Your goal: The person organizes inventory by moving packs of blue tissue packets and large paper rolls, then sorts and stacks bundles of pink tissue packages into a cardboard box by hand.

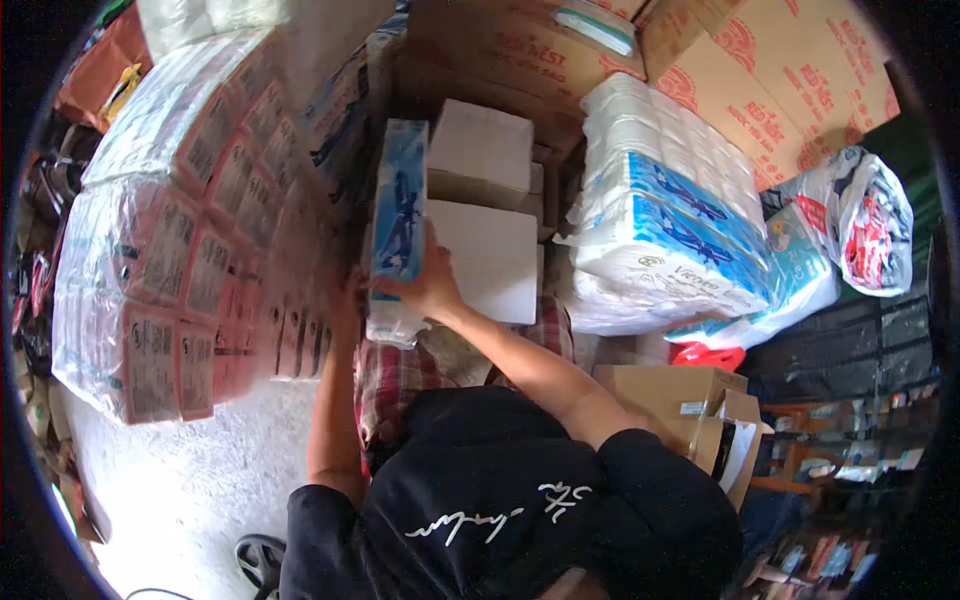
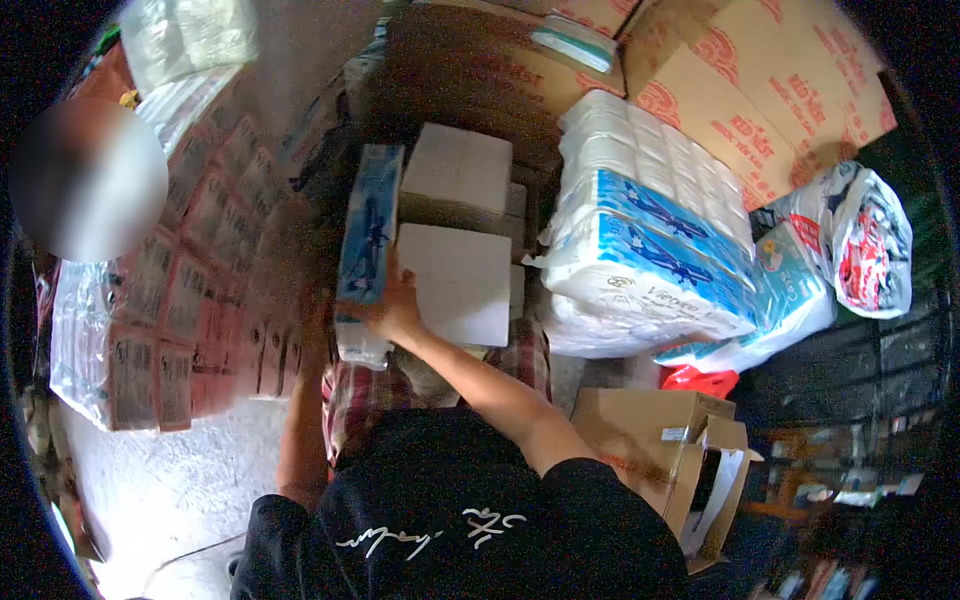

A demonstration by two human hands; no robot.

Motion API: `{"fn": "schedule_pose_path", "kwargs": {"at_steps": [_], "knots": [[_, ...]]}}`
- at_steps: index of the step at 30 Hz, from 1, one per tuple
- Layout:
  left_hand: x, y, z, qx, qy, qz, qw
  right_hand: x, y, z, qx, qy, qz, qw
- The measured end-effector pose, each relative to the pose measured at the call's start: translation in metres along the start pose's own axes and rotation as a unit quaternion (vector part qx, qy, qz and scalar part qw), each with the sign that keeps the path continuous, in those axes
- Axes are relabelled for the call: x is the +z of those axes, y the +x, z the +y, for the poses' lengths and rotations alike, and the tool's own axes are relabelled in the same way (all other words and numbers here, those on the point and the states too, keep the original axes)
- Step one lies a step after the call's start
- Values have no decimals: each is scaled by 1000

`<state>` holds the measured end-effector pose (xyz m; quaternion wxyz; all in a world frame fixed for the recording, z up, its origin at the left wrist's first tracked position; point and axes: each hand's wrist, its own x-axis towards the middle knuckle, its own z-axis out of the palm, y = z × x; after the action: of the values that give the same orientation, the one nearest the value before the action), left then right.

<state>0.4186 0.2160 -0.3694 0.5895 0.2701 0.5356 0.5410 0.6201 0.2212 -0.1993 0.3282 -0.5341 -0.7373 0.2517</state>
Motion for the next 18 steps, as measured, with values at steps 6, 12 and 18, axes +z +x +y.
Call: {"fn": "schedule_pose_path", "kwargs": {"at_steps": [6,12,18], "knots": [[14,16,12,21,-46,-69,996,-5,9,-54,158,-71,-86,981],[29,27,27,52,-127,-86,987,-6,17,-47,178,-17,-144,973],[17,4,21,74,-200,-97,972,-46,9,-50,129,35,-91,987]]}}
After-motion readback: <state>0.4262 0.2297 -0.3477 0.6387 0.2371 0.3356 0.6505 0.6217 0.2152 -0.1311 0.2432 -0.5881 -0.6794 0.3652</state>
